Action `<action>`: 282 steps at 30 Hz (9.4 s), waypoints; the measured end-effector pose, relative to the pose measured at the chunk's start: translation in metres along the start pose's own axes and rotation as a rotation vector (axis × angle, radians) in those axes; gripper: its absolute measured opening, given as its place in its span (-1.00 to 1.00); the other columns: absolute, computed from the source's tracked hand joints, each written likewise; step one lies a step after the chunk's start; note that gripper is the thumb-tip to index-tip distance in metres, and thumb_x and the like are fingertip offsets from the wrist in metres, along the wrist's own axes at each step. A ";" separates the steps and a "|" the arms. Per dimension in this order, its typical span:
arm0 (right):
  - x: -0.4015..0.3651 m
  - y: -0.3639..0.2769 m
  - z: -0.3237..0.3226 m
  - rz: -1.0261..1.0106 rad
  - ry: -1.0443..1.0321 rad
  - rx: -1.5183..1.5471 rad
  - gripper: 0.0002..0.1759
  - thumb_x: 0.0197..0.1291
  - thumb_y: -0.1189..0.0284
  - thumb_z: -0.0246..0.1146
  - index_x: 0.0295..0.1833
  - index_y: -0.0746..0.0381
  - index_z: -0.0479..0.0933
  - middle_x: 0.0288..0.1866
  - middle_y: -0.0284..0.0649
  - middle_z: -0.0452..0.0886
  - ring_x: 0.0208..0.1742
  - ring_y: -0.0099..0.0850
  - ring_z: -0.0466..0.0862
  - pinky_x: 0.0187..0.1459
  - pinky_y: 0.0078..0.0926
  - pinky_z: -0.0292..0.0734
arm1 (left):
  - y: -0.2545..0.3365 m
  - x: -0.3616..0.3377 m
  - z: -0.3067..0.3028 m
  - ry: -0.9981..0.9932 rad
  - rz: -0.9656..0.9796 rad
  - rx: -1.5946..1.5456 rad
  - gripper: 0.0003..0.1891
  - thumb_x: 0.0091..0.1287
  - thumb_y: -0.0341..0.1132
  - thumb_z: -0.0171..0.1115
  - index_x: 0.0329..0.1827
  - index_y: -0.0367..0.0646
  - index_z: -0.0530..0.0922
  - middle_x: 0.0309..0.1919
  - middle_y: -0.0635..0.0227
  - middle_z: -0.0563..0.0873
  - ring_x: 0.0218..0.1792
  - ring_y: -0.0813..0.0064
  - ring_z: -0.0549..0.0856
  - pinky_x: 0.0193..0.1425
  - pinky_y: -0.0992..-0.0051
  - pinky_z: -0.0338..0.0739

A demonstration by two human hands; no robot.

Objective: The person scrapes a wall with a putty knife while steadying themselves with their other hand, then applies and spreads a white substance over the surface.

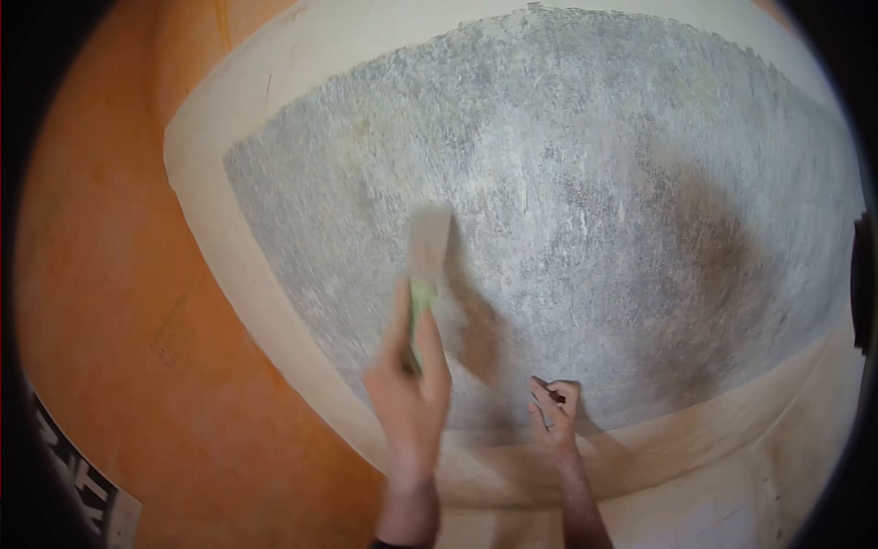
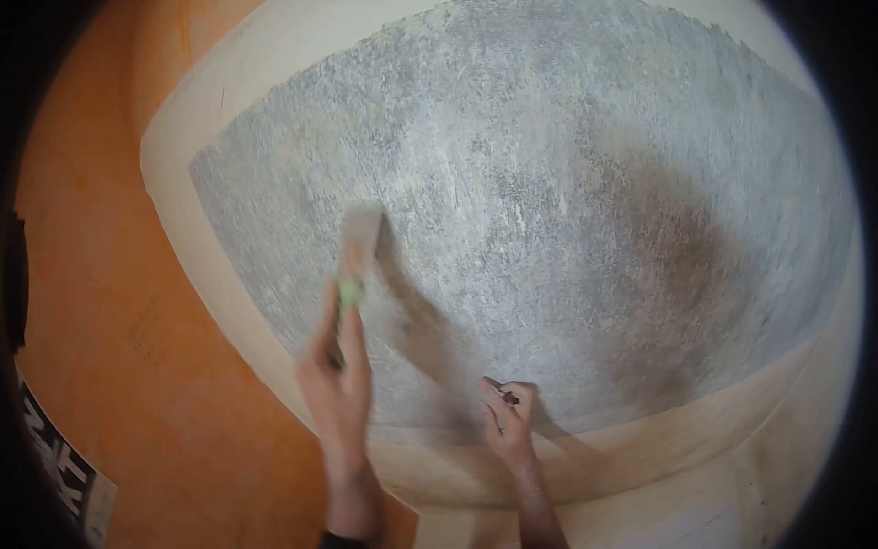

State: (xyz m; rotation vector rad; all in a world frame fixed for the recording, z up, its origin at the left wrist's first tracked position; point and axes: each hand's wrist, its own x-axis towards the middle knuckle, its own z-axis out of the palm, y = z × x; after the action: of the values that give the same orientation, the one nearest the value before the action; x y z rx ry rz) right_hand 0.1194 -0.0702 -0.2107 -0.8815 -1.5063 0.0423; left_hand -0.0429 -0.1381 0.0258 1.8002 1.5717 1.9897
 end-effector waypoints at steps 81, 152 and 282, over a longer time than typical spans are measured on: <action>-0.034 0.006 -0.064 0.177 -0.141 -0.361 -0.25 0.42 0.19 0.19 0.62 0.15 0.16 0.70 -0.12 0.03 0.70 -0.06 -0.06 0.58 0.09 -0.18 | 0.144 0.095 0.024 0.148 0.240 0.283 -0.72 0.46 -0.30 0.11 -0.21 -0.21 0.78 -0.47 0.11 0.78 -0.41 0.27 0.81 -0.33 0.34 0.71; -0.039 0.006 -0.070 0.189 -0.225 -0.350 -0.27 0.41 0.27 0.18 0.63 0.10 0.16 0.71 -0.08 -0.01 0.69 0.02 -0.05 0.59 0.07 -0.17 | 0.090 0.115 -0.013 0.308 0.354 0.302 -0.73 0.37 -0.32 0.15 -0.37 -0.19 0.79 -0.59 0.13 0.73 -0.50 0.22 0.78 -0.34 0.28 0.68; -0.064 0.076 -0.119 0.442 0.003 -0.404 -0.34 0.51 0.39 0.10 0.65 0.11 0.09 0.69 -0.09 0.05 0.69 -0.16 0.06 0.59 -0.20 0.04 | -0.283 -0.274 0.091 -0.565 -0.084 0.198 -0.65 0.34 -0.31 0.35 0.20 0.06 0.70 -0.41 0.31 0.66 -0.57 0.32 0.62 -0.45 0.39 0.51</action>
State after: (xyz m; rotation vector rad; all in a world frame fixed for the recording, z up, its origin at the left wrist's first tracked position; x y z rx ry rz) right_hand 0.2516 -0.1074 -0.2831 -1.5290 -1.3114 0.0609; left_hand -0.0435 -0.1086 -0.3777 2.0718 1.6428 1.1647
